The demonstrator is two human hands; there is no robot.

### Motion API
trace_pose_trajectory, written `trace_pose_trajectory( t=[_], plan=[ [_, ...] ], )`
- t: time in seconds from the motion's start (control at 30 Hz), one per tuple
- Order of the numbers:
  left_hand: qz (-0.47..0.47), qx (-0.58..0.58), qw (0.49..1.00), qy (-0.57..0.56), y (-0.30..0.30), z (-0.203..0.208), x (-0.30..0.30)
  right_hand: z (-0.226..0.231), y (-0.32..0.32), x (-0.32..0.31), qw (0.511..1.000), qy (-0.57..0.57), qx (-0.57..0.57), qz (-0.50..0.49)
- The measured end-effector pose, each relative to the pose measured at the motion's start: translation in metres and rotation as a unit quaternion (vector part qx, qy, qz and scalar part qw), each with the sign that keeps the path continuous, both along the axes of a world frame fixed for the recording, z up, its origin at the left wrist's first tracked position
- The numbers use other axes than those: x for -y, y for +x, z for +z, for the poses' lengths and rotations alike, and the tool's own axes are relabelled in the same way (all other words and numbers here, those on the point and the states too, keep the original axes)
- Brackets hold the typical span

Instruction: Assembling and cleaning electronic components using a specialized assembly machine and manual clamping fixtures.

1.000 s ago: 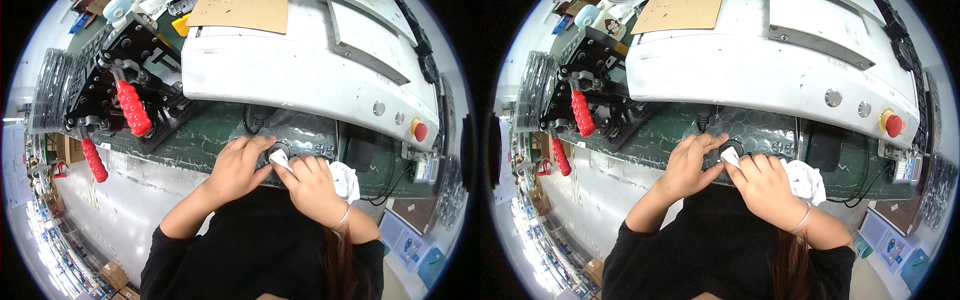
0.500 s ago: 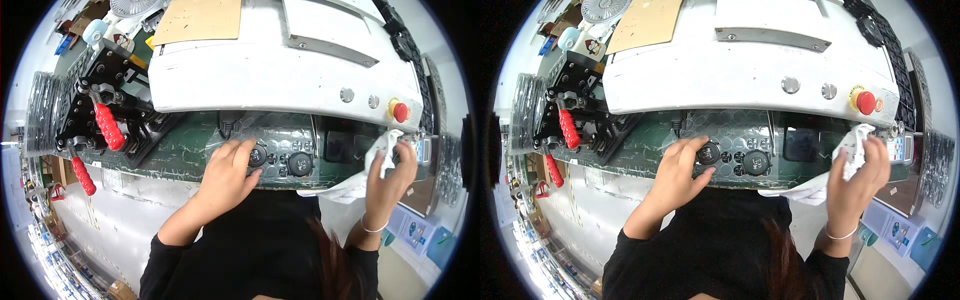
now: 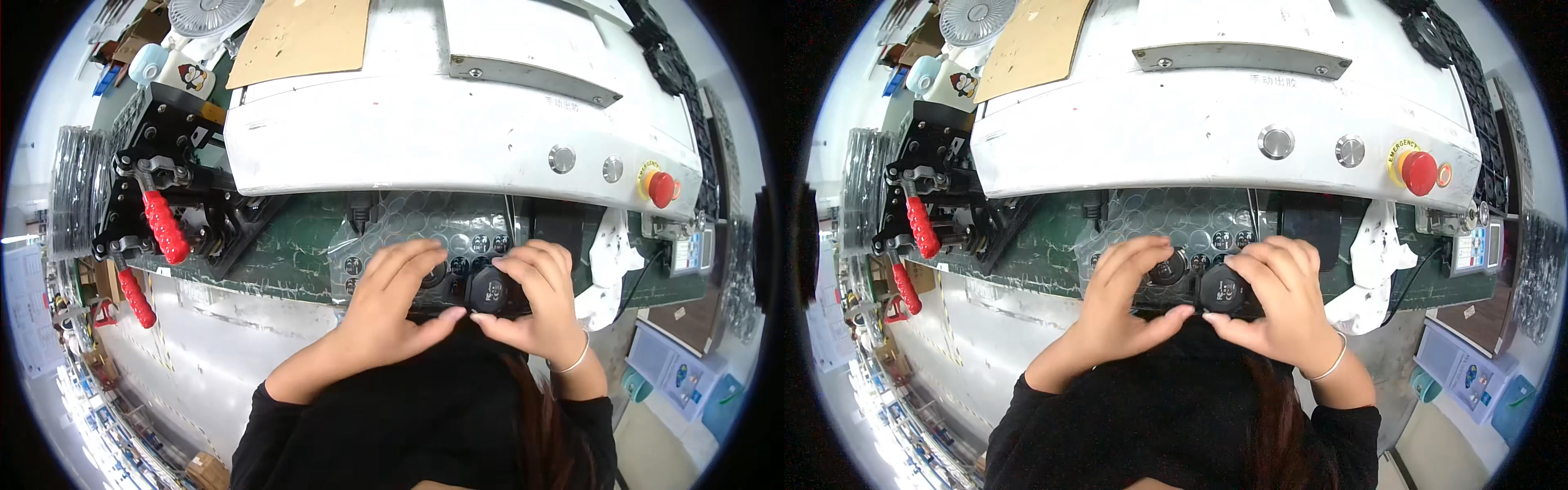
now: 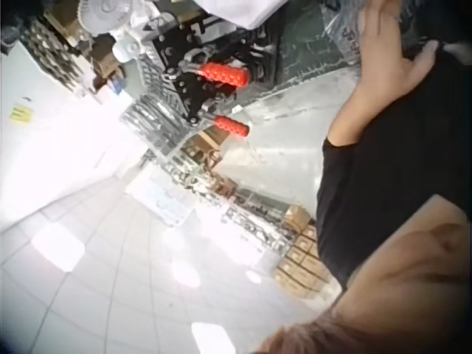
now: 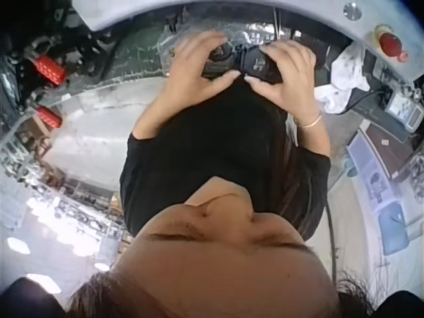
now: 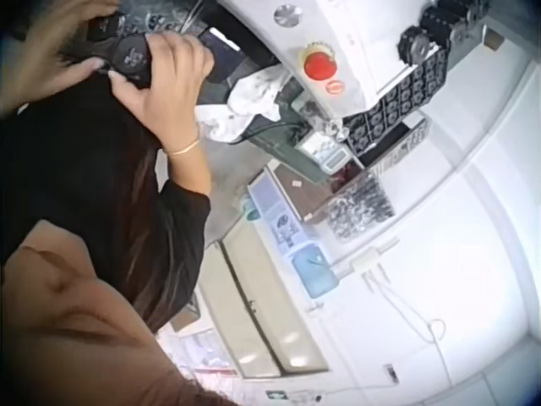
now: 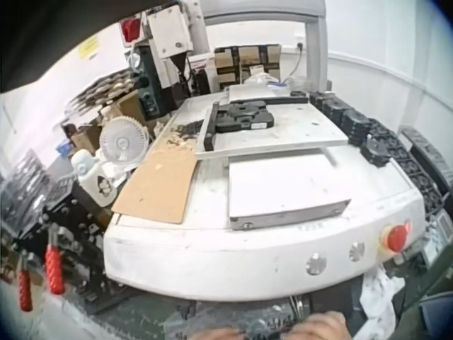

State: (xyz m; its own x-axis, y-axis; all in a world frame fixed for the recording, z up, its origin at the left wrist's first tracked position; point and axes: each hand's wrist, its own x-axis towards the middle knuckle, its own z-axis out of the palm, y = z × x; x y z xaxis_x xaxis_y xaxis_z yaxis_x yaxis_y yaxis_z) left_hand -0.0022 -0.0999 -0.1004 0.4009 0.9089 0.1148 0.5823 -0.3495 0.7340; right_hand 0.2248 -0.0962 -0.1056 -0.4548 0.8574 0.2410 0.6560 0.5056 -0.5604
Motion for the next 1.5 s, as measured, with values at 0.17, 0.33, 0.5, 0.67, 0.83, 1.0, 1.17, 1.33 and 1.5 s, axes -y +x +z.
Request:
trace_pose_trajectory(
  t=[0.17, 0.33, 0.5, 0.67, 0.83, 1.0, 1.17, 1.33, 1.5],
  plan=[
    [0.002, 0.376, 0.852, -0.364, 0.011, 0.007, 0.009, 0.014, -0.017, 0.005, 0.992, 0.058, -0.112, 0.007],
    [-0.011, 0.409, 0.793, -0.451, 0.005, 0.007, 0.007, 0.026, -0.026, 0.005, 0.992, 0.077, -0.103, 0.007],
    [0.011, 0.424, 0.780, -0.460, 0.001, 0.009, 0.010, 0.029, -0.034, 0.007, 0.992, 0.080, -0.096, 0.012],
    [0.008, 0.453, 0.773, -0.444, -0.007, 0.012, 0.016, 0.033, -0.043, 0.009, 0.992, 0.075, -0.095, 0.021],
    [0.009, 0.523, 0.736, -0.430, -0.024, 0.009, 0.023, 0.036, -0.060, 0.007, 0.993, 0.061, -0.098, 0.037],
    [0.056, 0.452, 0.778, -0.433, -0.059, 0.015, 0.033, 0.039, -0.092, 0.000, 0.990, 0.066, -0.075, 0.102],
    [0.149, 0.291, 0.922, -0.209, -0.119, 0.023, 0.066, 0.038, -0.152, -0.017, 0.978, 0.082, -0.011, 0.192],
    [0.270, 0.038, 0.810, 0.520, -0.210, 0.024, 0.080, 0.023, -0.233, -0.031, 0.955, 0.019, 0.076, 0.285],
    [0.173, -0.234, 0.762, 0.579, -0.254, 0.064, 0.004, 0.004, -0.270, -0.035, 0.950, 0.027, 0.097, 0.294]
  ],
)
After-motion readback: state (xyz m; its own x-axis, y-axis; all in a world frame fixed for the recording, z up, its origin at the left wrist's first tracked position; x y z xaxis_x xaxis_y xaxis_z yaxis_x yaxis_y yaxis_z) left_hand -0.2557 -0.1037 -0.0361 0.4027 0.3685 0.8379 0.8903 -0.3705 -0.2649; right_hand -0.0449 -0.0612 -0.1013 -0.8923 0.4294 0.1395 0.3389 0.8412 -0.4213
